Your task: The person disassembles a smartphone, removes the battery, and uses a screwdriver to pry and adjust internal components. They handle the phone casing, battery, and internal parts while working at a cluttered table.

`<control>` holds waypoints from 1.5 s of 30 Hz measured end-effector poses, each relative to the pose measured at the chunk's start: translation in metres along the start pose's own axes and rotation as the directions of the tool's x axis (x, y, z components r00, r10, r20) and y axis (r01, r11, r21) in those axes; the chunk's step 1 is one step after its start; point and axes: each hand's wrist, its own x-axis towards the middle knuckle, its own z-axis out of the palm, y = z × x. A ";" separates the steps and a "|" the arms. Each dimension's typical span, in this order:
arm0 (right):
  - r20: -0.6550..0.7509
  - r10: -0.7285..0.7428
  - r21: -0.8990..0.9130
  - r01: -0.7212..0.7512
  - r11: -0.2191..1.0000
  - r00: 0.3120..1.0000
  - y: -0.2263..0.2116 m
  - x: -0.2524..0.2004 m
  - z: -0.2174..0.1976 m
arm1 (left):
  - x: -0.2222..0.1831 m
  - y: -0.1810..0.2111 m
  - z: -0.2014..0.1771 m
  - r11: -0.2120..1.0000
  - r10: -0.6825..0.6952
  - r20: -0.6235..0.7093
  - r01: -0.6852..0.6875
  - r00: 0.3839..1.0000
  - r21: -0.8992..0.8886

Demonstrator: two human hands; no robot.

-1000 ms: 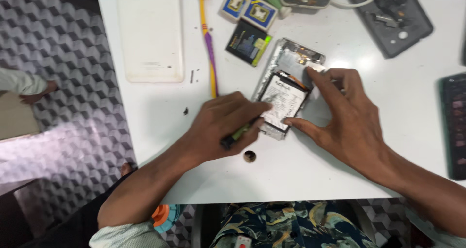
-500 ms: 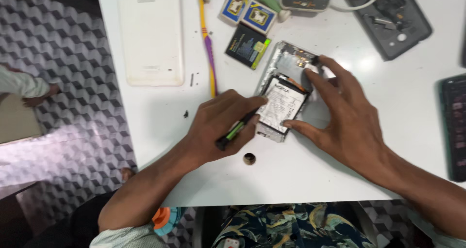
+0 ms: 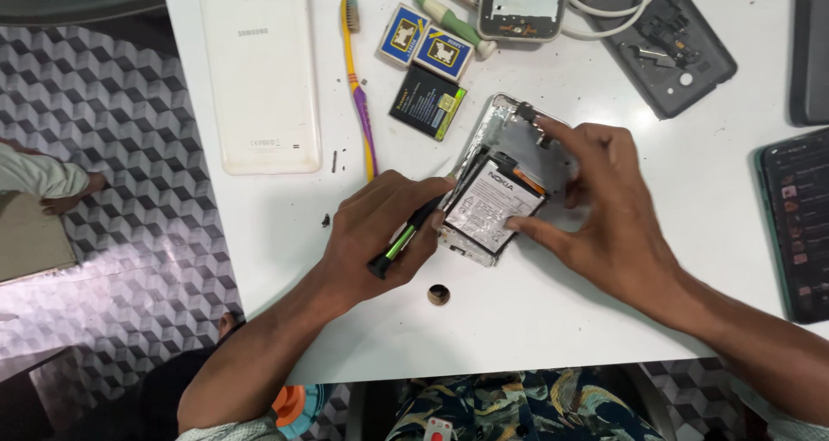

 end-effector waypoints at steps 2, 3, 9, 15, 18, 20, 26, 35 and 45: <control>-0.051 -0.036 0.054 0.039 0.998 0.998 -0.002 0.001 -0.003 | -0.001 0.001 0.000 1.000 -0.011 -0.014 0.011 1.000 -0.005; -0.078 -0.052 0.082 0.058 0.995 0.996 -0.003 0.002 -0.004 | -0.001 0.001 0.000 1.000 -0.016 -0.020 0.016 1.000 -0.008; -0.024 0.160 0.385 -0.139 0.912 0.987 0.003 0.004 -0.019 | -0.003 -0.001 0.002 0.993 -0.107 -0.093 0.101 0.990 -0.062; -0.226 0.157 0.882 0.133 0.453 0.962 0.018 0.006 -0.031 | -0.008 -0.004 0.008 0.998 -0.058 -0.078 0.061 0.995 0.035; -0.313 0.161 0.874 0.218 0.434 0.936 0.028 0.005 -0.036 | -0.011 -0.004 0.023 0.989 -0.002 -0.035 0.007 0.999 0.147; -0.389 0.188 0.851 0.273 0.449 0.902 0.032 0.007 -0.036 | -0.015 -0.001 0.032 0.972 0.039 0.004 -0.039 0.999 0.231; -0.465 0.194 0.835 0.355 0.419 0.864 0.029 0.008 -0.035 | -0.027 0.017 0.052 0.887 0.071 0.081 -0.100 0.994 0.451; -0.479 0.246 0.830 0.344 0.439 0.843 0.031 0.008 -0.032 | -0.033 0.013 0.056 0.844 0.008 0.122 -0.072 0.993 0.532; -0.429 0.232 0.797 0.245 0.552 0.873 0.029 0.007 -0.034 | -0.034 0.018 0.027 0.872 0.053 -0.132 0.019 0.990 0.489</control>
